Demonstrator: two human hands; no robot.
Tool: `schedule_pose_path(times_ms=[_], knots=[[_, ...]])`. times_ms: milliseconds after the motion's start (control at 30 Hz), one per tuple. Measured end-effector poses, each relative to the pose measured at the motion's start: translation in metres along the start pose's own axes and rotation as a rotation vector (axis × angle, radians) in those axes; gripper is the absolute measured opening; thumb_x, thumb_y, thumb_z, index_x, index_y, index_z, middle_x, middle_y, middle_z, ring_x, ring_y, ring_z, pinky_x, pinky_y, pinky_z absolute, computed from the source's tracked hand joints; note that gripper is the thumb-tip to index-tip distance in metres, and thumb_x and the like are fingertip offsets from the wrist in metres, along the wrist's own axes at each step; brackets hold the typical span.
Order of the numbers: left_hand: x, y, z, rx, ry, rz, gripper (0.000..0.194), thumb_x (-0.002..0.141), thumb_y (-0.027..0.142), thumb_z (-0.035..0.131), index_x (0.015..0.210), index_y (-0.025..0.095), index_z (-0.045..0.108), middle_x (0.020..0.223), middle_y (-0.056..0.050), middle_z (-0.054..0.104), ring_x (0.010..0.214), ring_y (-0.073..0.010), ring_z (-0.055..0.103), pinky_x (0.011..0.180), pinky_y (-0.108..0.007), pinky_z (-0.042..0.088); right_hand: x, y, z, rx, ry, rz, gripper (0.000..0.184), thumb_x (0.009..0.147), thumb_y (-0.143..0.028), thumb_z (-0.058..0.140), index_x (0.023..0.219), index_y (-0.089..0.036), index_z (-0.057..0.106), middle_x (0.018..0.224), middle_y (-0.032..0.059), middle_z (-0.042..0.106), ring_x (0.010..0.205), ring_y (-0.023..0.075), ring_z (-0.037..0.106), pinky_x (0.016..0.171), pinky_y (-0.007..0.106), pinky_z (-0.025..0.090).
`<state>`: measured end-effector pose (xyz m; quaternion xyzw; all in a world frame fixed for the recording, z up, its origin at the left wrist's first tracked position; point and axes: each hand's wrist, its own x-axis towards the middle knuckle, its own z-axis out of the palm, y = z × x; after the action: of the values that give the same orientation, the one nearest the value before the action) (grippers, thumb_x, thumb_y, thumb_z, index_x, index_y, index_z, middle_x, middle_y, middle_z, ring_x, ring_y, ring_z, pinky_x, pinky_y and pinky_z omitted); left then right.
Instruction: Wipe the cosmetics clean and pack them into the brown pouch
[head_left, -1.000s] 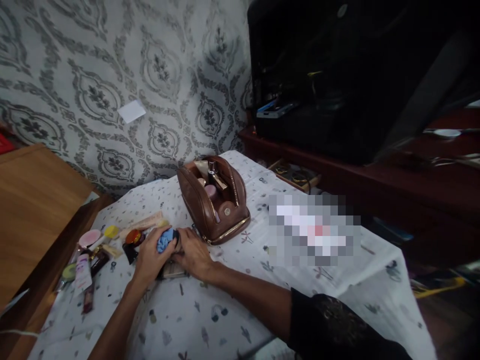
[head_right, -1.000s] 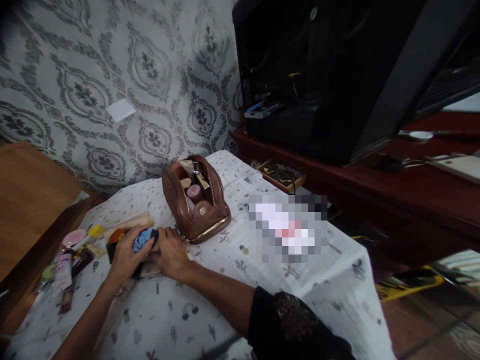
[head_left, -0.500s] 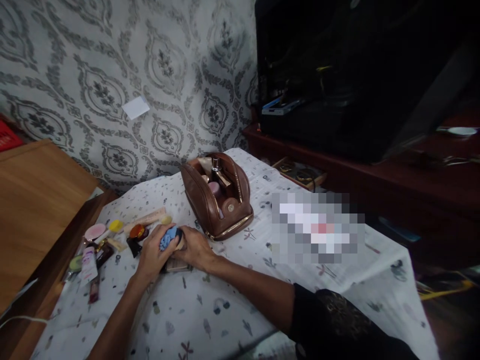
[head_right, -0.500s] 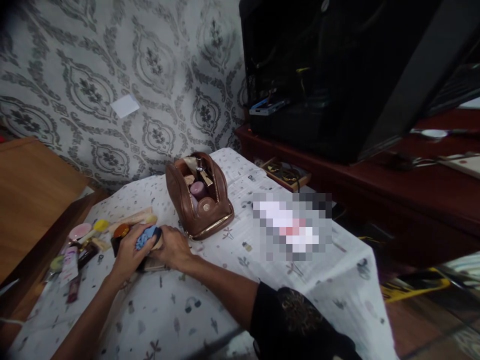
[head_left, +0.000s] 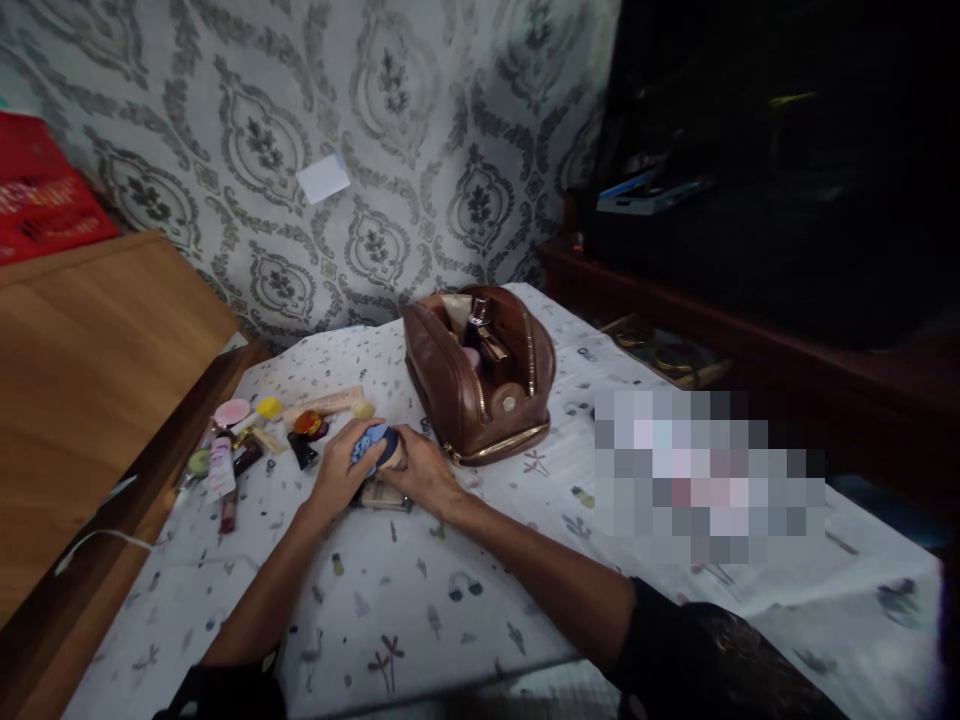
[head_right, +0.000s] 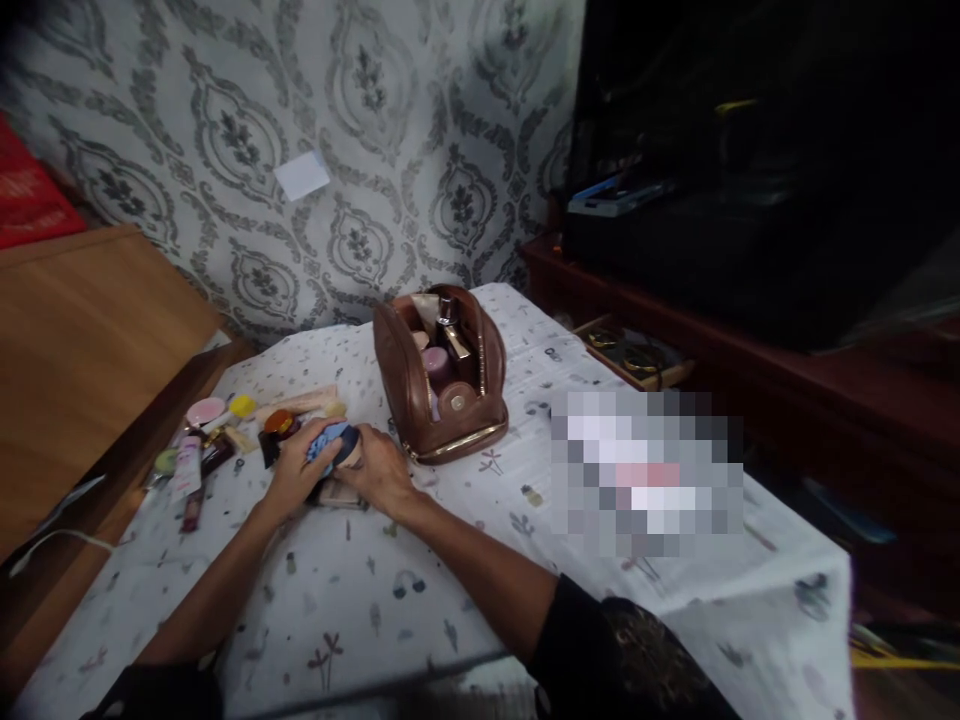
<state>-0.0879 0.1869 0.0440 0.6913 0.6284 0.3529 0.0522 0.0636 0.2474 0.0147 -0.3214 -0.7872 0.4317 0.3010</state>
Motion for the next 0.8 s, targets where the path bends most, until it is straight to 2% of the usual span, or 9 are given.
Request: schedule_pose_path(times_ms=[167, 267, 367, 467, 533, 600, 667, 733, 800], knots=[[-0.005, -0.001, 0.003, 0.003, -0.005, -0.046, 0.036, 0.094, 0.043, 0.052, 0.116, 0.018, 0.063, 0.111, -0.008, 0.069, 0.104, -0.0234, 0.063, 0.094, -0.035, 0.046, 0.0, 0.004, 0.004, -0.068, 0.005, -0.04, 0.049, 0.075, -0.023, 0.071, 0.12, -0.011, 0.056, 0.107, 0.0135, 0.067, 0.104, 0.0268, 0.058, 0.089, 0.039, 0.047], [-0.006, -0.001, 0.003, -0.02, -0.006, -0.042, 0.036, 0.095, 0.044, 0.05, 0.116, 0.018, 0.063, 0.111, -0.008, 0.068, 0.104, -0.0234, 0.062, 0.095, -0.035, 0.046, -0.001, 0.006, 0.008, -0.111, 0.047, -0.115, 0.049, 0.076, -0.022, 0.068, 0.122, -0.01, 0.056, 0.112, 0.015, 0.066, 0.11, 0.0278, 0.056, 0.095, 0.042, 0.046], [-0.007, -0.004, 0.004, -0.043, 0.004, -0.028, 0.037, 0.096, 0.044, 0.047, 0.116, 0.018, 0.063, 0.113, -0.009, 0.068, 0.105, -0.0236, 0.062, 0.095, -0.035, 0.046, -0.004, 0.0, 0.006, -0.165, 0.173, -0.249, 0.05, 0.078, -0.022, 0.065, 0.125, -0.009, 0.055, 0.117, 0.0163, 0.065, 0.112, 0.0279, 0.056, 0.099, 0.044, 0.046], [-0.008, -0.007, 0.006, -0.061, 0.039, -0.019, 0.04, 0.097, 0.046, 0.044, 0.116, 0.016, 0.063, 0.115, -0.011, 0.068, 0.105, -0.0243, 0.062, 0.094, -0.036, 0.047, -0.009, -0.015, -0.007, -0.224, 0.345, -0.501, 0.038, 0.087, -0.021, 0.055, 0.124, -0.014, 0.057, 0.125, 0.0147, 0.062, 0.119, 0.0251, 0.053, 0.102, 0.042, 0.045], [-0.009, -0.007, 0.007, -0.055, 0.019, -0.021, 0.041, 0.096, 0.047, 0.044, 0.115, 0.016, 0.063, 0.111, -0.011, 0.069, 0.101, -0.0242, 0.063, 0.091, -0.036, 0.048, -0.011, -0.026, -0.021, -0.304, 0.496, -0.611, 0.029, 0.091, -0.02, 0.049, 0.118, -0.017, 0.061, 0.131, 0.0139, 0.059, 0.126, 0.0247, 0.049, 0.106, 0.044, 0.04], [-0.009, -0.004, 0.008, -0.033, -0.021, -0.037, 0.041, 0.096, 0.047, 0.045, 0.115, 0.016, 0.064, 0.108, -0.01, 0.069, 0.098, -0.0237, 0.064, 0.089, -0.035, 0.049, -0.012, -0.035, -0.036, -0.398, 0.648, -0.596, 0.026, 0.091, -0.02, 0.049, 0.113, -0.018, 0.063, 0.134, 0.0141, 0.057, 0.13, 0.0268, 0.044, 0.11, 0.05, 0.031], [-0.008, -0.001, 0.008, -0.014, -0.043, -0.061, 0.042, 0.095, 0.047, 0.044, 0.114, 0.016, 0.064, 0.107, -0.009, 0.07, 0.098, -0.0238, 0.064, 0.089, -0.035, 0.049, -0.011, -0.04, -0.047, -0.471, 0.726, -0.506, 0.024, 0.088, -0.019, 0.053, 0.11, -0.017, 0.064, 0.133, 0.0147, 0.058, 0.131, 0.0298, 0.042, 0.112, 0.057, 0.023], [-0.006, 0.001, 0.008, 0.0, -0.048, -0.08, 0.043, 0.095, 0.048, 0.044, 0.114, 0.016, 0.065, 0.109, -0.009, 0.071, 0.099, -0.0242, 0.064, 0.09, -0.035, 0.049, -0.01, -0.041, -0.054, -0.508, 0.713, -0.435, 0.021, 0.087, -0.019, 0.055, 0.106, -0.016, 0.064, 0.129, 0.0144, 0.061, 0.129, 0.031, 0.042, 0.11, 0.059, 0.021], [-0.006, 0.001, 0.008, 0.011, -0.046, -0.088, 0.046, 0.094, 0.05, 0.044, 0.114, 0.015, 0.066, 0.11, -0.01, 0.071, 0.099, -0.025, 0.064, 0.09, -0.036, 0.05, -0.01, -0.042, -0.056, -0.512, 0.663, -0.428, 0.018, 0.089, -0.02, 0.053, 0.103, -0.016, 0.063, 0.124, 0.0133, 0.063, 0.124, 0.0291, 0.046, 0.109, 0.058, 0.023]])
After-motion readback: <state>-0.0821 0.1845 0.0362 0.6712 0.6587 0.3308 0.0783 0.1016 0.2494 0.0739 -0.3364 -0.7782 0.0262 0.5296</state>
